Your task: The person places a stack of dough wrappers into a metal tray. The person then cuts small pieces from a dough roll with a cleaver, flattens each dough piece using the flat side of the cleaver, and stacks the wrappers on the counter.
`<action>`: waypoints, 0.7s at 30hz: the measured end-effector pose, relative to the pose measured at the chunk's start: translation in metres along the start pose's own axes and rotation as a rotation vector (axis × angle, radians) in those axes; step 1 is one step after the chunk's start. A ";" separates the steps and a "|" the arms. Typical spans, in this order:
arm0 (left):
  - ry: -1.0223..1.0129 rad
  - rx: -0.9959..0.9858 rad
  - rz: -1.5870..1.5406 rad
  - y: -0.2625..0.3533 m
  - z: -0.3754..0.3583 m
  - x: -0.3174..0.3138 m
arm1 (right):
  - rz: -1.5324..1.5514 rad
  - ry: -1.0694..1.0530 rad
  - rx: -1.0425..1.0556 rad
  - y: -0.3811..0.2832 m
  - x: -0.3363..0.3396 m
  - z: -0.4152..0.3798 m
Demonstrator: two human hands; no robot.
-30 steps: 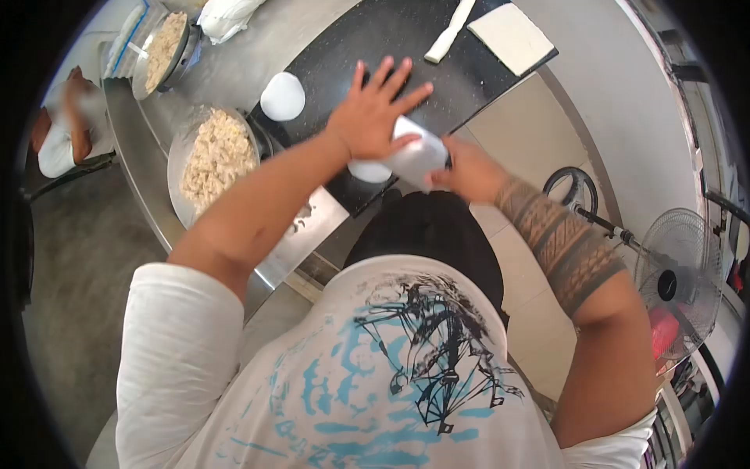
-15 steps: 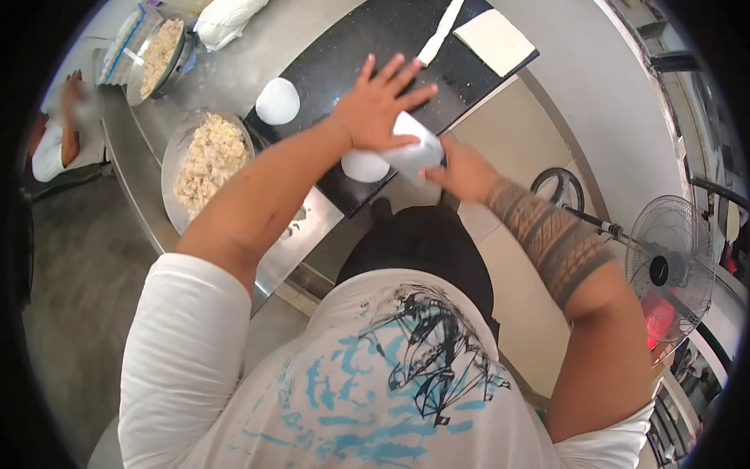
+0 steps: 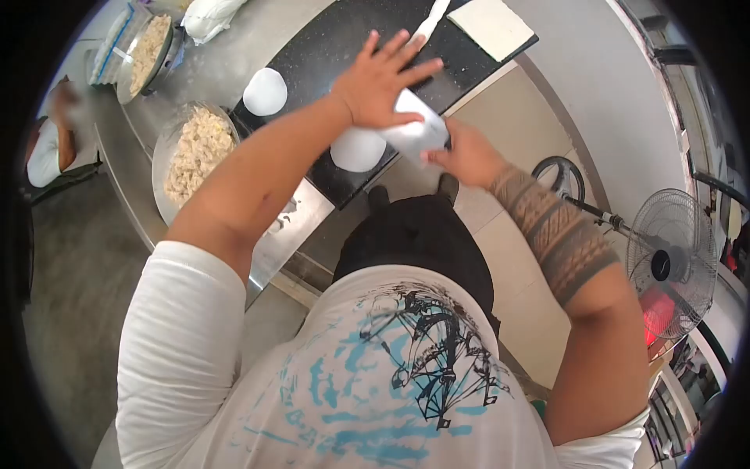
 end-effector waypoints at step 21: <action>0.099 -0.035 -0.098 -0.014 -0.032 0.034 | 0.063 -0.023 0.021 -0.042 -0.021 -0.015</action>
Point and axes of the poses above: each hand's wrist, its own z-axis towards the middle knuckle, its own x-axis out of the back of the hand, y = z × x, the point moved 6 cm from there along z, towards the middle knuckle, and after that the axes turned 11 degrees about -x, right-handed, at the moved point
